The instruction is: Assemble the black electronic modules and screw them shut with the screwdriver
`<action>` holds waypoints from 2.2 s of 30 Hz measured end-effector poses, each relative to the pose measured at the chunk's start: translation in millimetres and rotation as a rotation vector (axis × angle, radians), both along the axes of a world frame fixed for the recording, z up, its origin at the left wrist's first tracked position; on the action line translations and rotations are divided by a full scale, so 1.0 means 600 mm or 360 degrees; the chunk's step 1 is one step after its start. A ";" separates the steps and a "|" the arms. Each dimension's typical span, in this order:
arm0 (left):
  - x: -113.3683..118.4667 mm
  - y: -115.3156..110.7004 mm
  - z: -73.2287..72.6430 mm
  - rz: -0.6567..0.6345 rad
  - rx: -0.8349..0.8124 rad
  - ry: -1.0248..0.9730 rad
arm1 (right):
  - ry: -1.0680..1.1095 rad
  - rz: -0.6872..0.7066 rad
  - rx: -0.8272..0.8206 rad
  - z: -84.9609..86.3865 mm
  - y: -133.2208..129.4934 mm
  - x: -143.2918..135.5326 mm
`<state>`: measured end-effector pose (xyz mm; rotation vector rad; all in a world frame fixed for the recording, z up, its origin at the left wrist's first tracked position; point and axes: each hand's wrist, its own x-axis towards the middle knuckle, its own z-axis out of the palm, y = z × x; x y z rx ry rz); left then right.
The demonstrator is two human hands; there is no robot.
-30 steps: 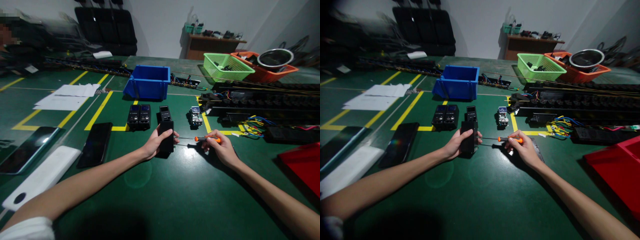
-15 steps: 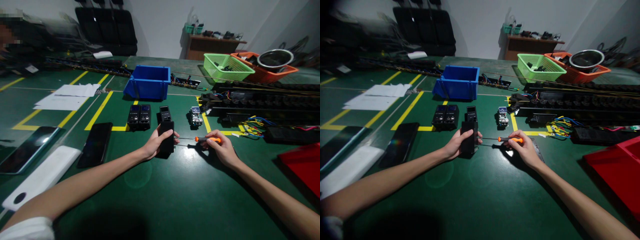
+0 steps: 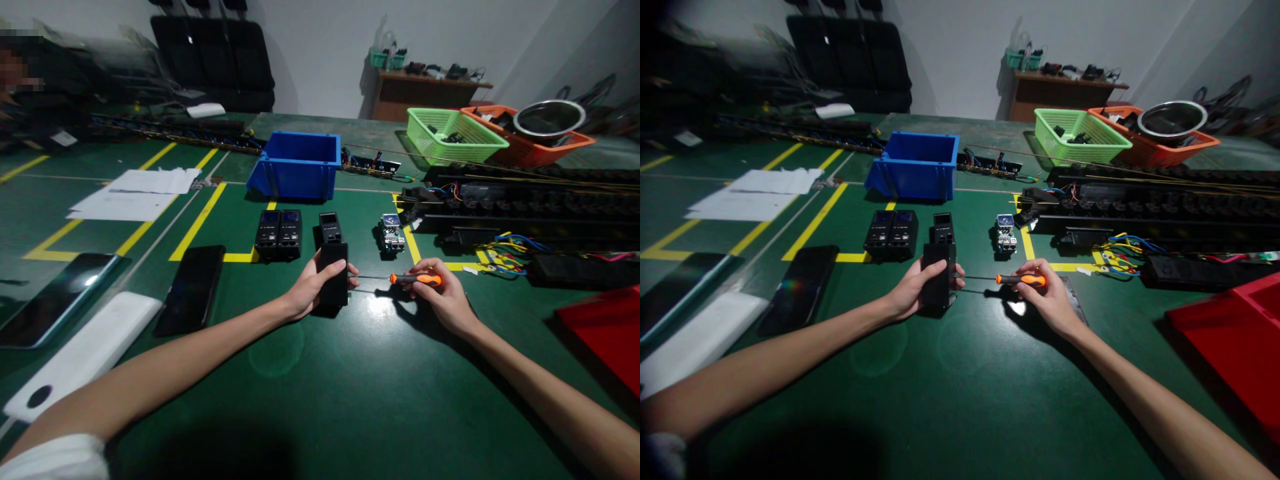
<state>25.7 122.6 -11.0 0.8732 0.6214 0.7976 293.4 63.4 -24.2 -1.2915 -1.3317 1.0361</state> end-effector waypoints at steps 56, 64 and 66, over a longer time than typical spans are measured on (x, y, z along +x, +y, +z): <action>0.000 -0.001 0.004 0.0031 -0.0045 0.0054 | 0.0123 0.0034 -0.0062 -0.004 0.000 -0.004; 0.002 -0.001 0.003 0.0013 -0.0009 0.0027 | 0.0122 -0.0005 0.0005 0.003 -0.003 -0.004; 0.002 -0.001 0.001 0.0002 0.0001 0.0018 | 0.0124 -0.0017 -0.0012 0.000 -0.003 -0.004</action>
